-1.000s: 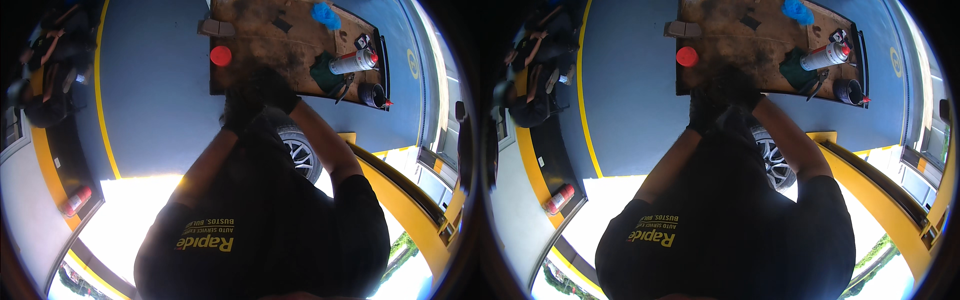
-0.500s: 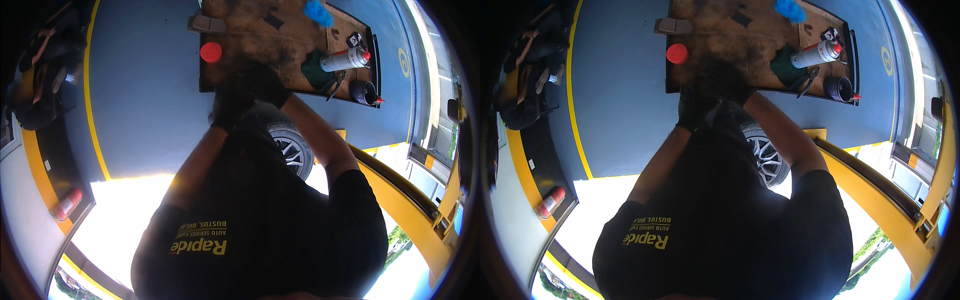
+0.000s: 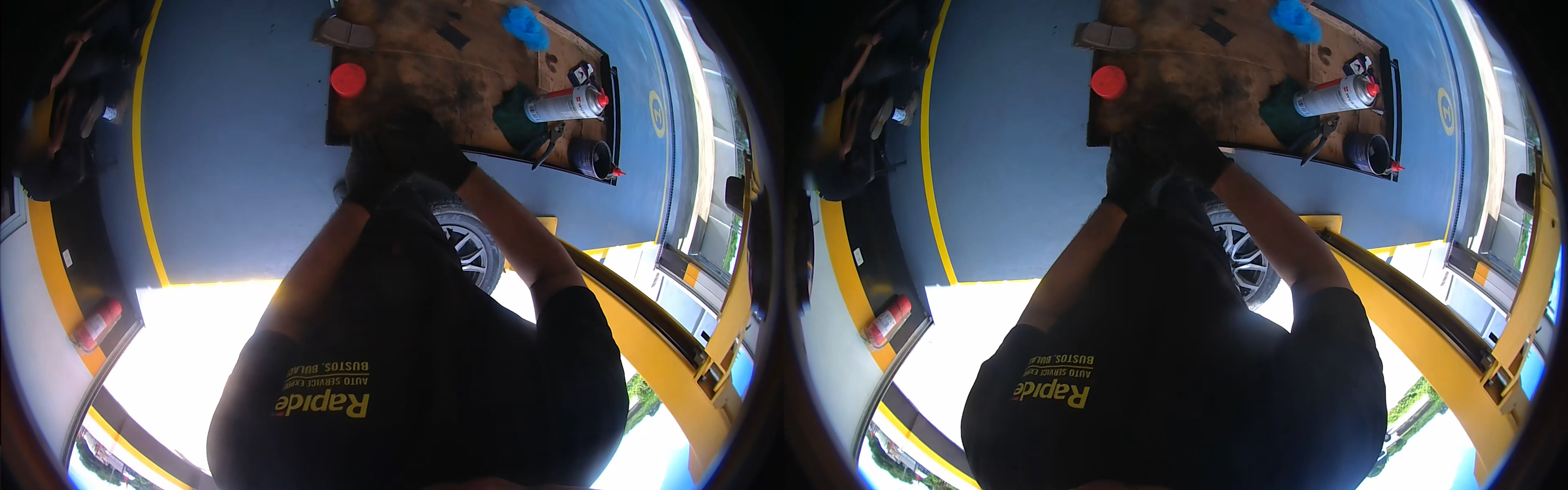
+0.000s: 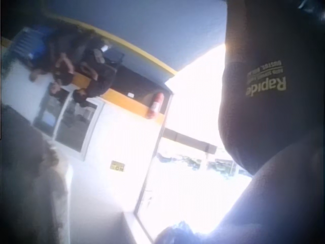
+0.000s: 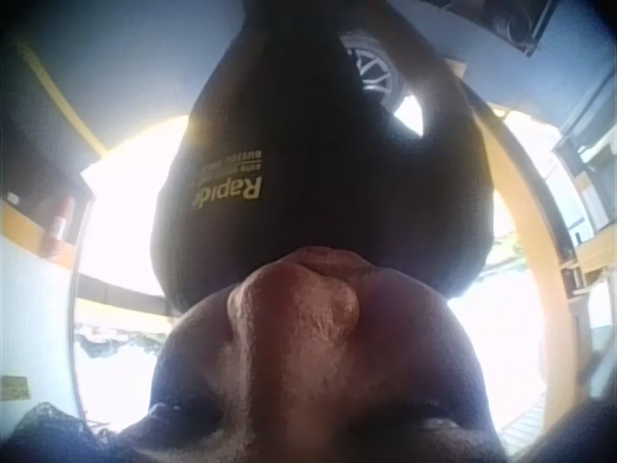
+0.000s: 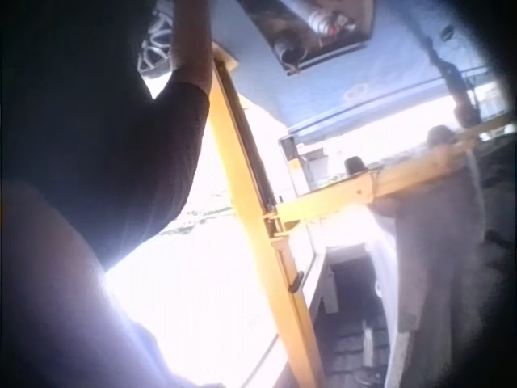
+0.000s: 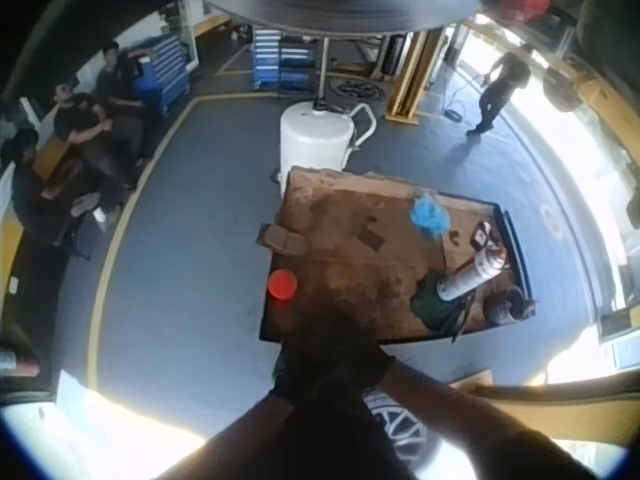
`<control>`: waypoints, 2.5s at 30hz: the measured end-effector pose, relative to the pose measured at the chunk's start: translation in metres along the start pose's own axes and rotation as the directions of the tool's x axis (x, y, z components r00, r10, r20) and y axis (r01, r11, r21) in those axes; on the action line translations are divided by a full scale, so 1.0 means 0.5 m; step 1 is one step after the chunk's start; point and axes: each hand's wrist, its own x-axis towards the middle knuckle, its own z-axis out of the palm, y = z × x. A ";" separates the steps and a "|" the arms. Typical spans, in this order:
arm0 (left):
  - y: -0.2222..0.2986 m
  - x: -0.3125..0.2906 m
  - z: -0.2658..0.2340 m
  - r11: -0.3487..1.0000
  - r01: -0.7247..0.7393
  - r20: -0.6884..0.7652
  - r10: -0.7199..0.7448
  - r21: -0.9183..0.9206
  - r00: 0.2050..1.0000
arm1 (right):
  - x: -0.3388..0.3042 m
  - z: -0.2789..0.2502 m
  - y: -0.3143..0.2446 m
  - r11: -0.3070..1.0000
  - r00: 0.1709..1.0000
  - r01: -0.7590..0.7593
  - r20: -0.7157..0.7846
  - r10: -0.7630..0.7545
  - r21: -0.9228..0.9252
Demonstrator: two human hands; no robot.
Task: The person cleans brake pads with a wire brush and spray lubricant, then installs them into a red brake caliper on a lifted vehicle. The person handles brake pads, a wire brush, and a spray can, and uses a screwdriver to secure the caliper.
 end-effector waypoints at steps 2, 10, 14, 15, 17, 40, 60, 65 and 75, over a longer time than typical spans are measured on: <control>-0.002 0.004 -0.003 0.993 -0.100 -0.046 0.103 0.069 0.994 | 0.001 -0.003 0.008 0.995 0.996 -0.059 0.076 0.053 0.083; 0.018 -0.005 -0.017 0.994 0.064 -0.001 -0.064 -0.094 0.998 | 0.030 -0.051 0.015 0.978 0.975 0.102 0.212 -0.062 -0.182; -0.015 0.020 0.011 0.955 -0.219 0.042 0.215 0.200 0.976 | 0.009 0.011 0.018 0.998 0.999 0.017 -0.029 -0.019 -0.058; -0.010 0.017 0.008 0.931 -0.278 0.047 0.274 0.237 0.960 | -0.002 0.017 0.012 0.995 0.998 -0.031 -0.057 0.037 0.091; -0.004 0.008 -0.002 0.970 -0.207 -0.028 0.212 0.126 0.977 | -0.016 0.024 0.014 0.994 0.997 -0.040 -0.059 0.046 0.099; 0.003 0.005 -0.003 0.961 -0.170 -0.023 0.180 0.219 0.983 | -0.056 -0.066 -0.020 0.955 0.964 -0.257 0.104 0.243 0.151; -0.043 0.007 0.033 0.993 -0.083 0.080 0.076 0.084 0.994 | -0.068 0.001 0.009 0.958 0.984 -0.133 -0.082 0.158 0.252; -0.030 0.001 0.032 0.989 0.034 0.082 -0.046 0.143 0.996 | -0.064 -0.093 0.074 0.923 0.904 -0.356 -0.198 0.379 0.146; -0.022 0.005 0.020 0.987 0.061 0.118 -0.079 0.151 0.990 | -0.025 -0.093 -0.018 0.943 0.941 -0.332 -0.052 0.334 0.038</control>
